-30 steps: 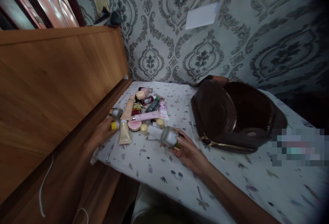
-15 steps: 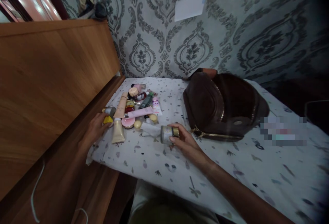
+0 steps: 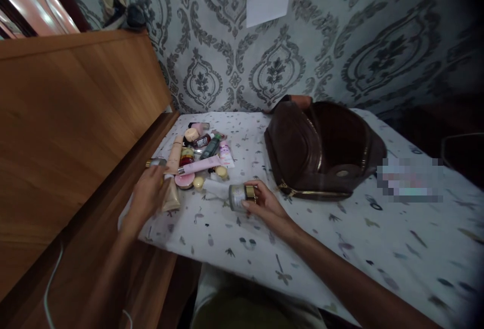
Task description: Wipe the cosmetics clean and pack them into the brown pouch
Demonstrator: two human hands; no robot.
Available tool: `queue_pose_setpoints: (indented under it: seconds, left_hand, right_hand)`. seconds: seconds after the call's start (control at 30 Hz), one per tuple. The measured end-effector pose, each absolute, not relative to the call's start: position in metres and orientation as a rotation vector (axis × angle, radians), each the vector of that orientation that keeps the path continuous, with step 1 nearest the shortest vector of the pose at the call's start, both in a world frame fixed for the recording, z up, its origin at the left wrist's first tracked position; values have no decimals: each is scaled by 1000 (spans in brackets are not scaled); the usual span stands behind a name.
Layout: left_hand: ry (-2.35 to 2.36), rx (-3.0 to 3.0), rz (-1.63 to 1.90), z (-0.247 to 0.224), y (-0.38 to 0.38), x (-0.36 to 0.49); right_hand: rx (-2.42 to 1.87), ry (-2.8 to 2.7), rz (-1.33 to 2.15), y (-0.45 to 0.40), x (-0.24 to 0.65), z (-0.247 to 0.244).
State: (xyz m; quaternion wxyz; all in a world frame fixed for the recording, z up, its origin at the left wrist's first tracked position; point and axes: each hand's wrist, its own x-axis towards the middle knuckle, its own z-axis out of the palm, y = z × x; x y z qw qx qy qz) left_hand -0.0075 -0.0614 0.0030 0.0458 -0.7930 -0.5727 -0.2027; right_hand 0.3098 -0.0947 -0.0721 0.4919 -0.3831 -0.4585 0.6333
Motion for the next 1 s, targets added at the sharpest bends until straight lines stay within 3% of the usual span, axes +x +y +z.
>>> queue_pose_setpoints:
  seconds: [0.1, 0.33, 0.57, 0.73, 1.0]
  left_hand:
    - [-1426, -2741, -752, -11, -69, 42]
    - [-1350, -2712, -457, -49, -59, 98]
    - [-1402, -2756, -1300, -20, -66, 96]
    - [-1226, -3174, -1211, -30, -84, 124]
    - [-1682, -3210, -1451, -36, -73, 145]
  right_hand:
    - [-936, -1121, 1528, -95, 310, -71]
    - [-894, -1137, 1488, -96, 312, -75]
    - [-897, -1071, 1485, -93, 310, -81]
    - [-943, -1180, 1358, -94, 308, -82]
    - [-1015, -1293, 1321, -94, 307, -94]
